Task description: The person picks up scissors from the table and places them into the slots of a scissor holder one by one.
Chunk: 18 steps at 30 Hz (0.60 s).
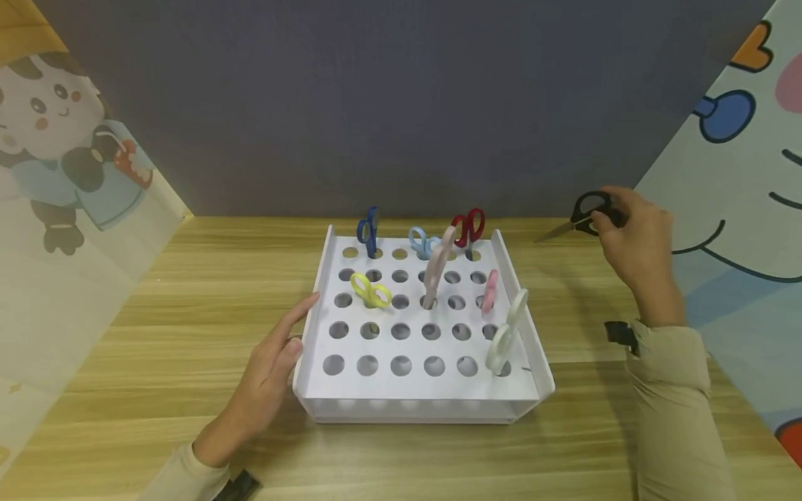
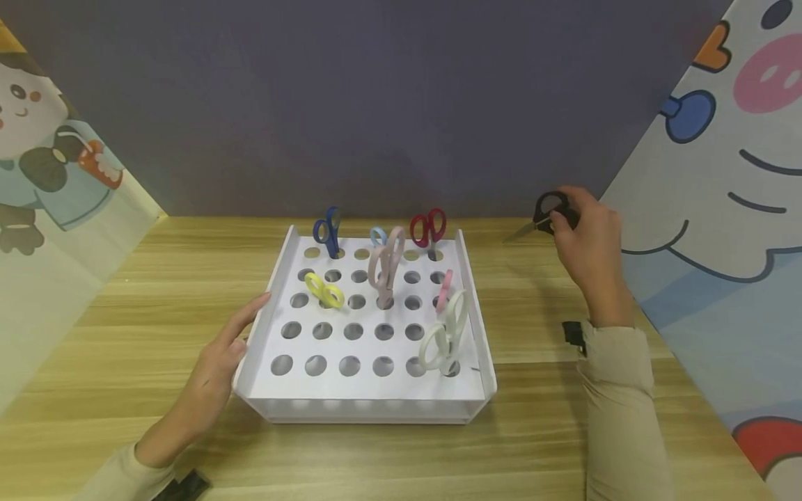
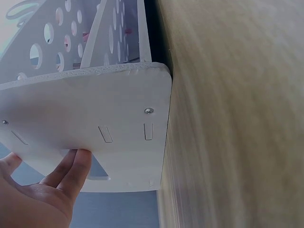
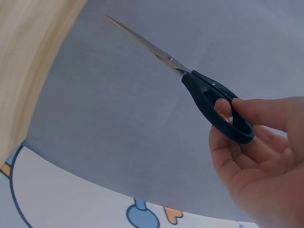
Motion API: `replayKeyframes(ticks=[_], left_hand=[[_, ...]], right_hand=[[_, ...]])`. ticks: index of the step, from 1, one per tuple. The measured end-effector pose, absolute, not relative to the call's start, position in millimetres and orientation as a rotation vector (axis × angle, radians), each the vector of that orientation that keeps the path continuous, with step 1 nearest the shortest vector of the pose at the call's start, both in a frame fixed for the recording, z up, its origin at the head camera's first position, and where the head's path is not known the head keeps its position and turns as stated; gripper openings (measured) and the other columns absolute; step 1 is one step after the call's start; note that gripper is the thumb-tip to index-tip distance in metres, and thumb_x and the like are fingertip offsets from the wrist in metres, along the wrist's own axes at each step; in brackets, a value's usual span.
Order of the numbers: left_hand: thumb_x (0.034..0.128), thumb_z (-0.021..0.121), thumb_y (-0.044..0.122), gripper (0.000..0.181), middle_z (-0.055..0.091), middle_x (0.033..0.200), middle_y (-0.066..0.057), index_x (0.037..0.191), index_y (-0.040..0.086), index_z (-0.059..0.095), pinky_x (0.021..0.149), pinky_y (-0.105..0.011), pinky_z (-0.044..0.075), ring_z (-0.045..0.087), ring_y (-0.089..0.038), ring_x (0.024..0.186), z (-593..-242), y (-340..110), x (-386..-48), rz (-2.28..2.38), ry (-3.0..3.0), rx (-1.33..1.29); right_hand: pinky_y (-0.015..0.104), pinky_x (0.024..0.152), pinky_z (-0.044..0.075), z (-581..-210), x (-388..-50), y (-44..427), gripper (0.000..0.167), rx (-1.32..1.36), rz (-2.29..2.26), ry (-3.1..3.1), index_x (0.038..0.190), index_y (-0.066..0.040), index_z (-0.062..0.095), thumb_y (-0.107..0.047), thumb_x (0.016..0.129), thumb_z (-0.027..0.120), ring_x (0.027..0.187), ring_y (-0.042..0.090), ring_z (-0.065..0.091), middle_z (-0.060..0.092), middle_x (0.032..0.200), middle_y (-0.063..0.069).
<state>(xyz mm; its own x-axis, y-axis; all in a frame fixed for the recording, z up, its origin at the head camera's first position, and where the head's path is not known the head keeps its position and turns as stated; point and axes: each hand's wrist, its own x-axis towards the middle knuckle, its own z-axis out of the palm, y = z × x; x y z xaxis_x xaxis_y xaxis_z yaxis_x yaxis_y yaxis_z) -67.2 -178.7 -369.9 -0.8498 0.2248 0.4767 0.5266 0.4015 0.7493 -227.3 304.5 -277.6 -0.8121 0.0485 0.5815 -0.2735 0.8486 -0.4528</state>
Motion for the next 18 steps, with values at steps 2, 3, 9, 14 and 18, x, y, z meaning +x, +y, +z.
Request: replayKeyframes(ticks=[2,3,9,14,18], left_hand=[[0.1024,0.035,0.002,0.055,0.049,0.148,-0.007,0.155,0.016,0.035,0.082,-0.028,0.056,0.066,-0.015,0.103,-369.9,-178.8,-67.2,-1.423,-2.366,-0.653],[0.1024,0.035,0.003,0.055,0.049,0.149,-0.006,0.155,0.017,0.035,0.083,-0.027,0.056,0.066,-0.016,0.104,-370.0,-178.8,-67.2,-1.422,-2.367,-0.650],[0.1024,0.035,0.003,0.055,0.049,0.149,-0.007,0.155,0.017,0.035,0.086,-0.026,0.055,0.065,-0.017,0.106,-369.5,-178.8,-66.8,-1.414,-2.368,-0.648],[0.1025,0.035,0.002,0.055,0.052,0.146,-0.008,0.155,0.016,0.035,0.085,-0.027,0.055,0.066,-0.016,0.104,-369.1,-178.6,-66.6,-1.431,-2.359,-0.657],[0.1026,0.035,0.002,0.055,0.051,0.147,-0.007,0.155,0.017,0.035,0.086,-0.026,0.054,0.065,-0.016,0.106,-369.6,-178.7,-67.1,-1.439,-2.362,-0.659]], right_hand=[[0.004,0.063,0.029,-275.4,-225.7,302.1,0.037,0.189,0.714,-2.396,0.130,0.000,0.063,-0.004,0.093,0.066,0.076,0.025,0.066,0.068,0.110,0.029],[0.005,0.063,0.029,-274.6,-224.9,301.1,0.037,0.198,0.717,-2.386,0.130,0.000,0.064,-0.004,0.093,0.066,0.076,0.025,0.065,0.068,0.109,0.030],[0.007,0.065,0.031,-266.8,-216.1,292.9,0.036,0.217,0.729,-2.354,0.129,-0.003,0.065,-0.006,0.093,0.067,0.079,0.025,0.062,0.069,0.109,0.028],[0.002,0.070,0.035,-260.8,-210.4,287.3,0.034,0.249,0.772,-2.313,0.126,-0.005,0.068,-0.007,0.092,0.068,0.081,-0.014,0.055,0.071,0.109,0.023],[0.001,0.072,0.038,-257.6,-207.4,284.9,0.033,0.294,0.811,-2.268,0.124,-0.006,0.069,-0.006,0.091,0.070,0.082,-0.027,0.047,0.072,0.109,0.021]])
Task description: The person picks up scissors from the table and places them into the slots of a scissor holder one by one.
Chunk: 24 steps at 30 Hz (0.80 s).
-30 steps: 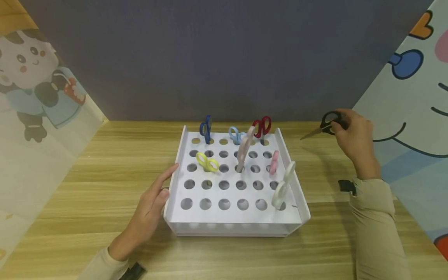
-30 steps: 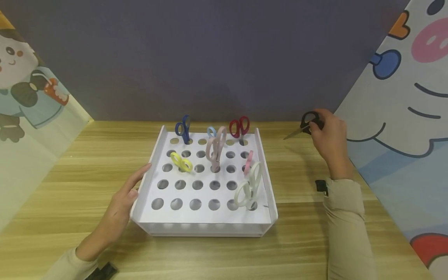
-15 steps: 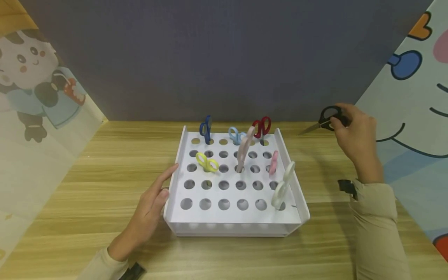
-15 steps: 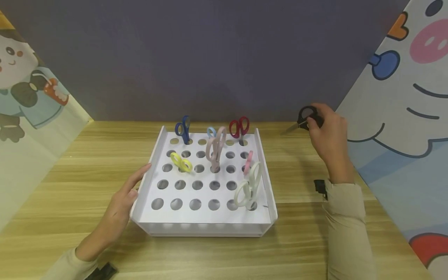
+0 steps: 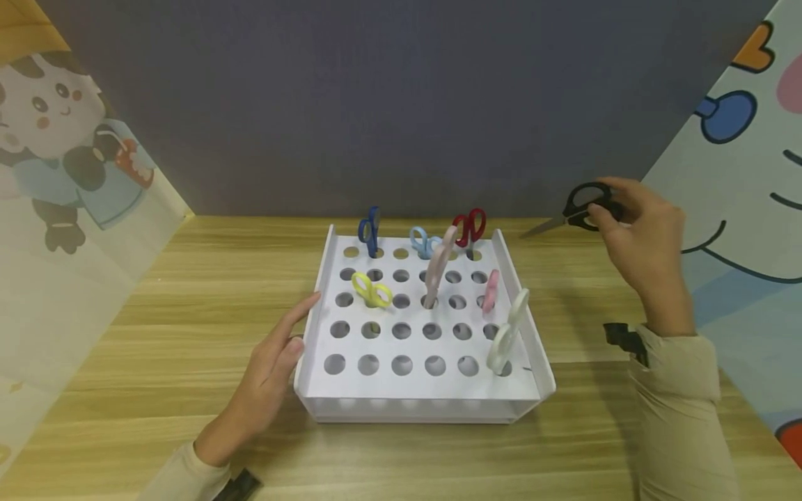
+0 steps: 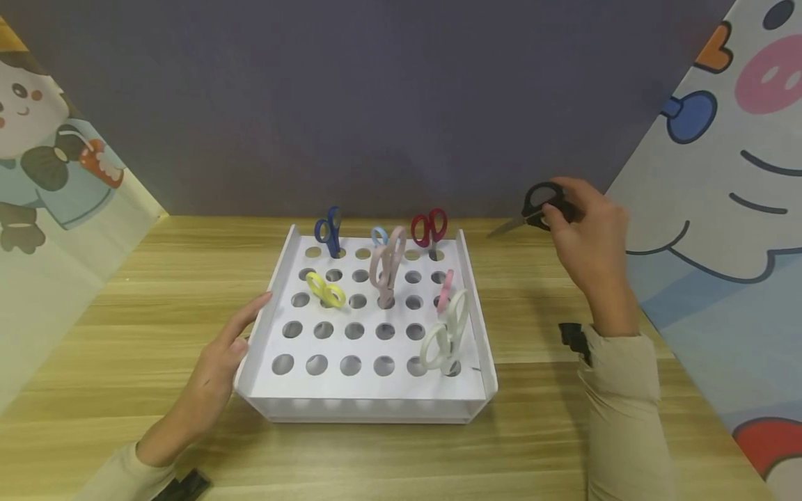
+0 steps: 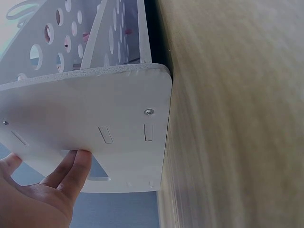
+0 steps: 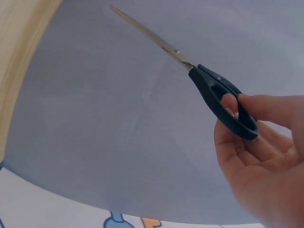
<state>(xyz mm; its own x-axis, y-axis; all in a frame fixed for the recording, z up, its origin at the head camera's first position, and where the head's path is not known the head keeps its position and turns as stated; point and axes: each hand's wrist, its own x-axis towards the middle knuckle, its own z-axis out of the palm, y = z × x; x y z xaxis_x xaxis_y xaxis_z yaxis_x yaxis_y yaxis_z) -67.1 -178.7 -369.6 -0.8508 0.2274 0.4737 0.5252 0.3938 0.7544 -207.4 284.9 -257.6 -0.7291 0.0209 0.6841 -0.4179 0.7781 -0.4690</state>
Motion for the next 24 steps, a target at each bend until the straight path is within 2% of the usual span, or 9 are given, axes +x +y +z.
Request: replayKeyframes(ticks=[6,14,24], left_hand=[[0.1026,0.035,0.002,0.055,0.049,0.149,-0.006,0.156,0.018,0.035,0.090,-0.024,0.052,0.063,-0.017,0.110,-370.5,-178.8,-67.2,-1.441,-2.364,-0.655],[0.1027,0.035,0.002,0.055,0.048,0.150,-0.007,0.156,0.018,0.034,0.087,-0.027,0.055,0.065,-0.016,0.107,-369.8,-178.7,-66.7,-1.443,-2.369,-0.649],[0.1025,0.035,0.002,0.055,0.048,0.150,-0.008,0.156,0.017,0.034,0.085,-0.027,0.056,0.066,-0.016,0.105,-369.1,-179.3,-66.9,-1.439,-2.359,-0.652]], right_hand=[[0.003,0.075,0.041,-250.7,-200.6,280.5,0.034,0.349,0.832,-2.191,0.123,-0.008,0.071,-0.005,0.090,0.072,0.088,-0.024,0.052,0.072,0.109,0.020],[0.006,0.079,0.045,-239.8,-187.1,269.9,0.035,0.399,0.868,-2.088,0.121,-0.004,0.071,0.003,0.087,0.072,0.089,-0.015,0.057,0.072,0.106,0.022],[0.012,0.079,0.049,-222.8,-164.5,254.5,0.032,0.456,0.907,-1.947,0.121,-0.010,0.072,-0.001,0.091,0.068,0.088,-0.003,0.064,0.073,0.106,0.016]])
